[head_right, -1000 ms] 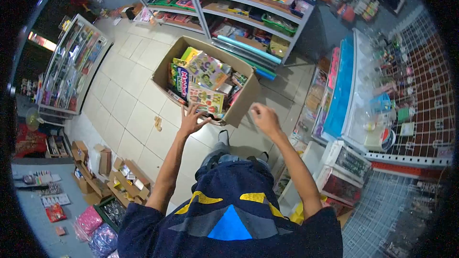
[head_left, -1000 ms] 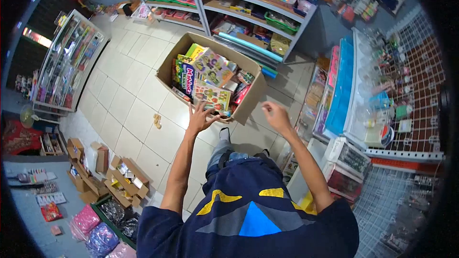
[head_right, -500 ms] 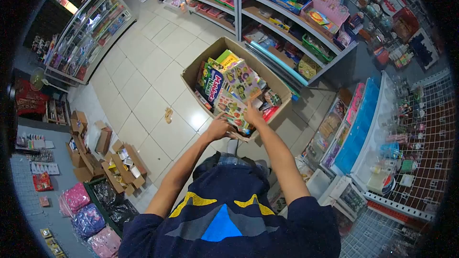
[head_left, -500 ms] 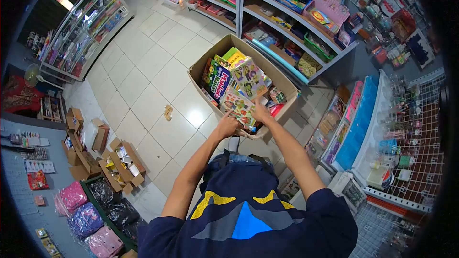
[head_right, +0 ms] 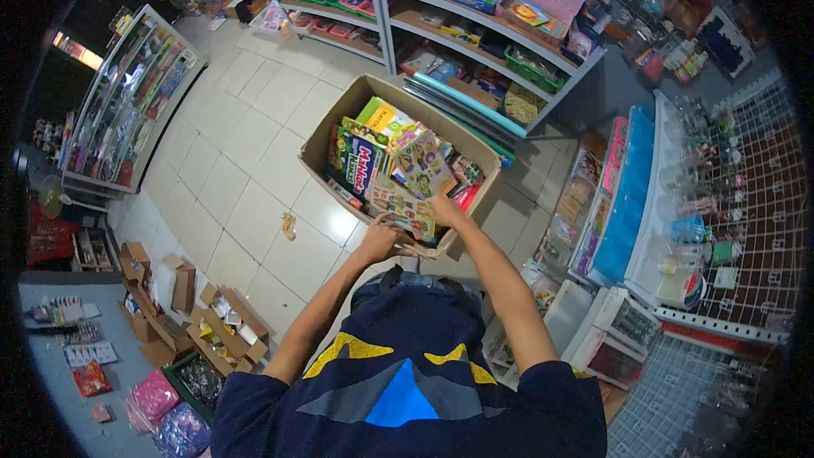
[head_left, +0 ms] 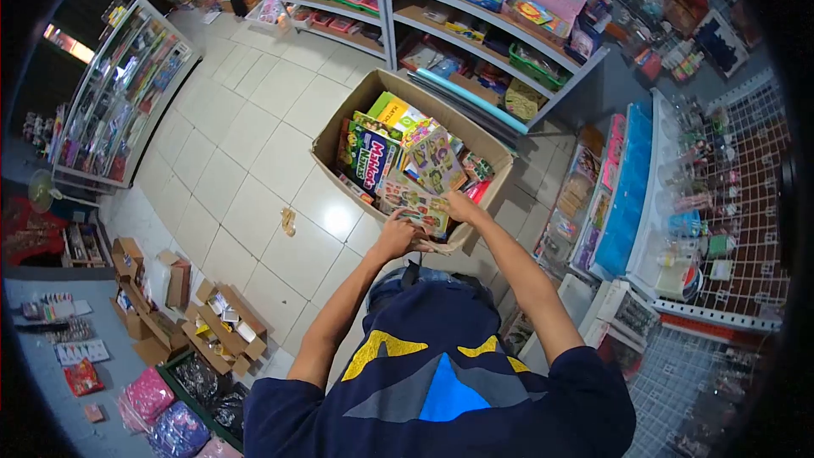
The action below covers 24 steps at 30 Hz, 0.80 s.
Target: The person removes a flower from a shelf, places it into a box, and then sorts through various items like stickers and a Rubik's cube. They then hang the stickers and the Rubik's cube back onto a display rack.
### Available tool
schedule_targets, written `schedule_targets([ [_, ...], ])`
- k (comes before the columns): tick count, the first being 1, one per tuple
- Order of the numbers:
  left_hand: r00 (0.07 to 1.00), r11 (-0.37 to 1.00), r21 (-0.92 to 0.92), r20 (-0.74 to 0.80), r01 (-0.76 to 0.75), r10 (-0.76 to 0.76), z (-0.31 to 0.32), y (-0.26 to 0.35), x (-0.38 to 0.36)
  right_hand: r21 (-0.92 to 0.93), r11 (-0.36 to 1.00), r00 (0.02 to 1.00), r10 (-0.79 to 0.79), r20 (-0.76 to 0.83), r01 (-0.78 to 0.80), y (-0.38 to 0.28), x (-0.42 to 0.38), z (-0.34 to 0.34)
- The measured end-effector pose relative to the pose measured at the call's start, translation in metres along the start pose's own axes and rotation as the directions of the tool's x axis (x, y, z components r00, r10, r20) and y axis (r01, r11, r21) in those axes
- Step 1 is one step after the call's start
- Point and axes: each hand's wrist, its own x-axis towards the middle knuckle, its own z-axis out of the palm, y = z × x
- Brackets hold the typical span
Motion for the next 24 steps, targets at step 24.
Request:
schedule_targets([
  [24,0.999,0.999,-0.039,0.020,0.031,-0.031,-0.008,0.005,-0.001,0.355,0.935,0.874,0.177,-0.454,-0.005,0.017,-0.044,-0.043],
])
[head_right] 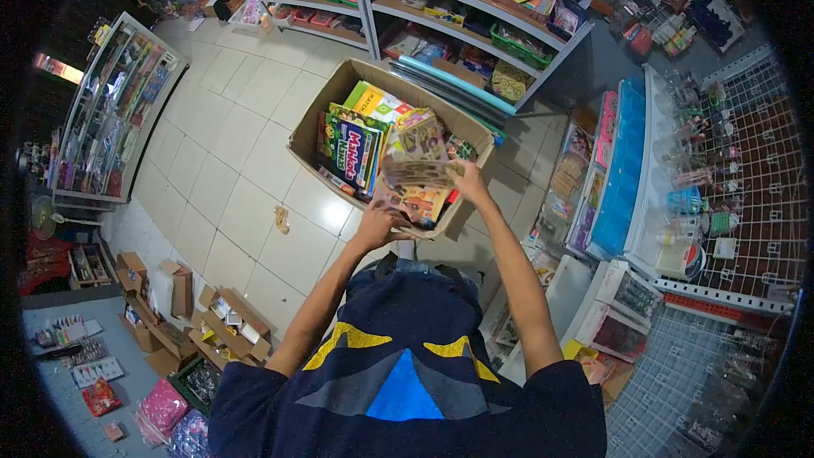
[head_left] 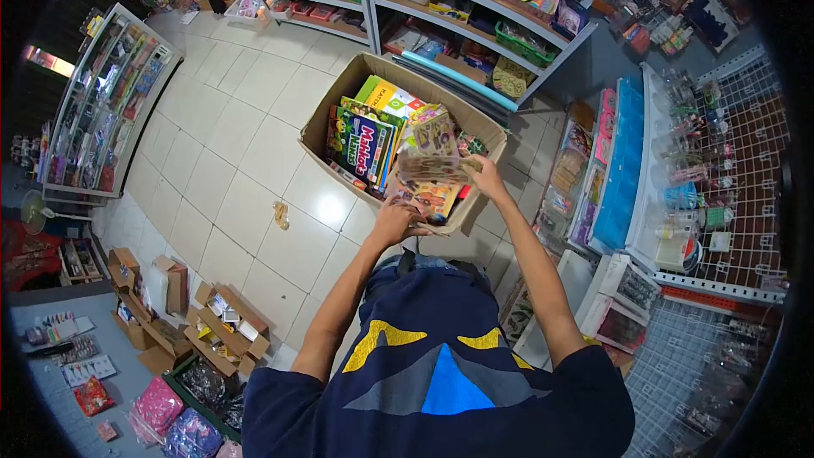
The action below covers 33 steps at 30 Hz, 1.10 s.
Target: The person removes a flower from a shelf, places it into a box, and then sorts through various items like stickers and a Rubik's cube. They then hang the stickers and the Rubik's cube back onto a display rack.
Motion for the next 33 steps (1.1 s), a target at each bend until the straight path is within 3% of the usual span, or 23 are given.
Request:
schedule_targets([
  [3,0.999,1.000,-0.006,-0.033,-0.017,0.017,-0.003,0.001,0.000,0.146,0.989,1.000,0.006,-0.030,-0.001,0.017,0.012,-0.007],
  [4,0.999,1.000,-0.003,-0.030,-0.012,0.011,0.000,-0.001,0.000,0.323,0.937,0.986,0.156,-0.052,-0.131,-0.005,0.005,-0.013],
  [6,1.000,1.000,0.001,-0.026,-0.009,0.009,0.001,-0.002,-0.001,0.640,0.694,0.897,0.441,-0.014,-0.331,-0.048,-0.008,-0.028],
  [7,1.000,1.000,0.002,-0.026,-0.013,0.013,0.001,-0.002,-0.001,0.738,0.598,0.873,0.487,-0.026,-0.312,-0.036,-0.004,-0.027],
  [10,1.000,1.000,0.000,0.015,-0.003,0.003,-0.003,-0.001,0.000,0.782,0.512,0.886,0.450,0.109,-0.356,-0.018,0.002,-0.033],
  [16,1.000,1.000,0.008,-0.007,-0.019,0.019,-0.002,-0.001,0.000,0.653,0.638,0.861,0.508,0.040,-0.407,-0.016,0.010,-0.018],
  [19,1.000,1.000,0.000,-0.006,-0.021,0.021,-0.006,0.001,0.000,0.592,0.726,0.887,0.461,-0.041,-0.350,0.001,0.024,-0.008],
  [22,1.000,1.000,-0.014,-0.010,-0.013,0.013,-0.008,0.003,-0.001,0.042,0.954,0.939,0.299,-0.170,-0.296,0.018,0.046,0.002],
  [27,1.000,1.000,-0.001,-0.029,0.000,0.000,0.006,-0.005,0.001,-0.288,0.871,0.915,0.353,-0.198,-0.398,0.014,0.056,0.018],
  [30,0.999,1.000,-0.027,-0.046,-0.013,0.012,0.006,-0.006,-0.001,-0.372,0.870,0.933,0.359,0.025,-0.325,-0.021,0.059,0.008],
  [33,0.998,0.998,-0.060,-0.056,-0.031,0.027,0.000,-0.004,0.000,-0.365,0.879,0.950,0.309,-0.049,-0.305,0.031,0.091,0.034],
])
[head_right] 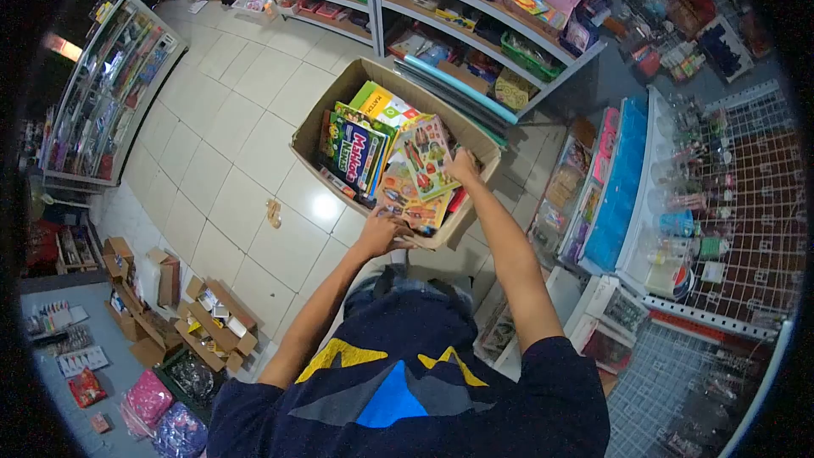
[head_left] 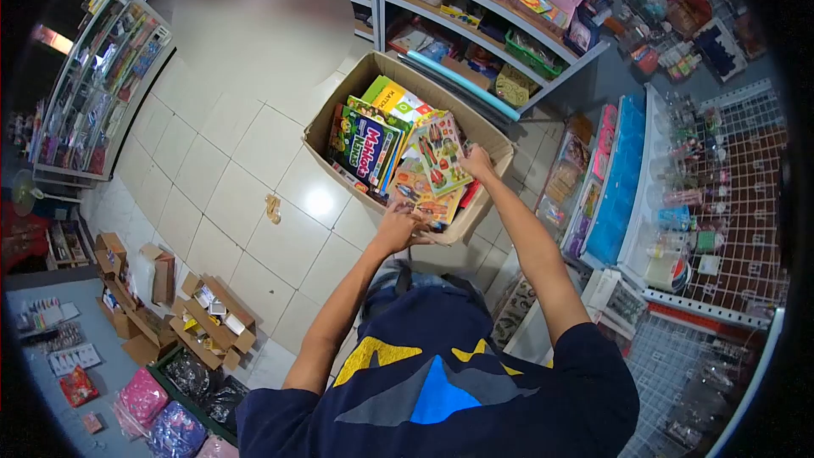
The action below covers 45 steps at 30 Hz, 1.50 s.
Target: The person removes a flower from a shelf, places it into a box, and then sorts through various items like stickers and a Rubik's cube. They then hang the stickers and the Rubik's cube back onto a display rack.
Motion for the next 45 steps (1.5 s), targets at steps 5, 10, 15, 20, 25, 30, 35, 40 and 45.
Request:
schedule_targets([
  [5,0.999,1.000,-0.011,-0.021,0.025,-0.025,0.006,-0.001,-0.001,0.001,0.998,0.992,-0.066,-0.111,0.066,-0.017,0.023,0.007],
  [10,0.998,0.998,0.000,0.021,0.056,-0.056,-0.001,0.001,0.001,0.073,0.996,0.997,-0.063,0.051,0.060,-0.040,0.034,0.003],
  [15,0.997,0.998,-0.005,0.048,0.064,-0.064,0.002,0.002,-0.002,0.279,0.959,0.992,-0.076,0.096,0.047,-0.043,0.019,0.001],
  [20,0.995,0.998,-0.013,0.085,0.055,-0.054,-0.008,0.004,0.003,0.580,0.787,0.961,-0.274,0.024,0.210,-0.016,0.021,0.000],
  [25,0.999,1.000,-0.024,-0.046,-0.003,0.002,0.000,0.001,0.001,0.791,0.523,0.933,-0.320,-0.162,0.317,-0.014,-0.019,-0.053],
  [30,1.000,0.999,-0.045,-0.011,0.018,-0.019,-0.009,0.010,0.003,0.852,0.335,0.914,-0.207,-0.350,0.402,-0.040,-0.108,-0.147],
  [35,0.995,0.998,0.002,0.073,0.067,-0.067,-0.015,0.020,0.007,0.838,0.356,0.906,-0.070,-0.418,0.414,-0.030,-0.180,-0.194],
  [40,0.969,0.865,-0.501,-0.216,-0.003,-0.121,-0.068,0.094,0.059,0.855,0.374,0.913,0.048,-0.405,0.359,-0.015,-0.245,-0.198],
  [45,0.946,0.632,-0.761,0.293,0.143,0.139,-0.071,0.142,0.129,0.836,0.396,0.883,0.112,-0.455,0.380,-0.002,-0.293,-0.198],
])
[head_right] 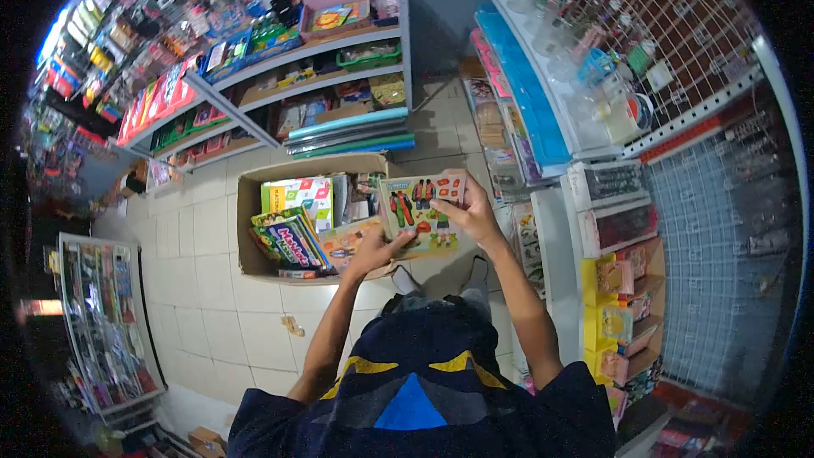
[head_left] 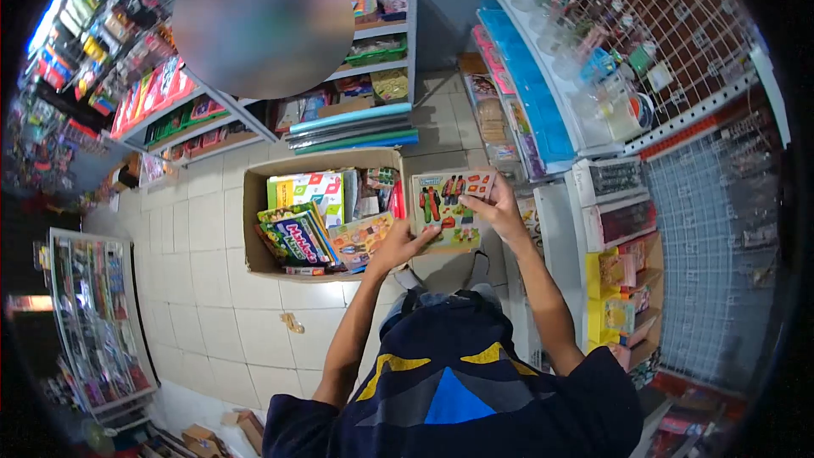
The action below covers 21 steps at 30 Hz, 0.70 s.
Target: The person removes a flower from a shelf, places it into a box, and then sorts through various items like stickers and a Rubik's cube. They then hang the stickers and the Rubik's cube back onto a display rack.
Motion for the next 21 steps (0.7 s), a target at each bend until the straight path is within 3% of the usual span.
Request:
schedule_targets([
  [2,0.997,0.996,0.054,0.014,-0.072,0.071,0.020,-0.011,0.019,-0.118,0.993,0.994,-0.030,-0.107,0.017,-0.011,-0.009,-0.019],
  [3,0.997,0.996,0.052,0.027,-0.072,0.071,0.030,-0.010,0.024,-0.324,0.946,0.989,-0.059,-0.134,0.012,-0.034,-0.016,-0.029],
  [4,0.996,0.996,0.053,0.043,-0.074,0.072,0.040,-0.009,0.029,-0.538,0.836,0.969,-0.210,-0.134,0.107,-0.046,-0.023,-0.040],
  [5,0.980,0.976,0.093,-0.009,-0.196,0.198,0.049,-0.012,0.035,-0.723,0.669,0.932,-0.348,-0.102,0.171,-0.054,-0.032,-0.052],
  [6,0.987,0.982,0.102,0.014,-0.159,0.158,0.056,0.000,0.039,-0.866,0.459,0.887,-0.460,-0.043,0.197,-0.063,-0.041,-0.062],
  [7,0.993,0.987,0.113,0.038,-0.114,0.111,0.062,0.020,0.038,-0.894,0.383,0.860,-0.511,0.005,0.232,-0.077,-0.049,-0.066],
  [9,0.990,0.972,0.230,0.138,-0.050,0.019,0.070,0.048,0.037,-0.775,0.562,0.939,-0.323,0.117,0.290,-0.094,-0.064,-0.081],
  [10,0.986,0.970,0.230,0.158,-0.082,0.046,0.078,0.046,0.041,-0.699,0.649,0.953,-0.235,0.191,0.300,-0.100,-0.072,-0.089],
  [11,0.982,0.967,0.229,0.176,-0.113,0.073,0.087,0.042,0.045,-0.584,0.811,0.989,0.050,0.139,0.041,-0.102,-0.081,-0.096],
  [14,0.964,0.965,0.187,0.224,-0.184,0.141,0.109,0.052,0.052,-0.458,0.875,0.973,0.216,0.076,-0.158,-0.091,-0.089,-0.124],
  [15,0.958,0.965,0.166,0.236,-0.203,0.161,0.115,0.057,0.055,-0.429,0.902,0.992,0.097,0.084,-0.052,-0.084,-0.091,-0.129],
  [18,0.942,0.951,0.185,0.276,-0.248,0.192,0.130,0.061,0.066,-0.322,0.943,0.990,0.116,0.081,-0.085,-0.084,-0.100,-0.148],
  [21,0.923,0.911,0.335,0.369,-0.241,0.109,0.136,0.071,0.076,-0.257,0.954,0.982,0.176,0.065,-0.154,-0.098,-0.105,-0.160],
])
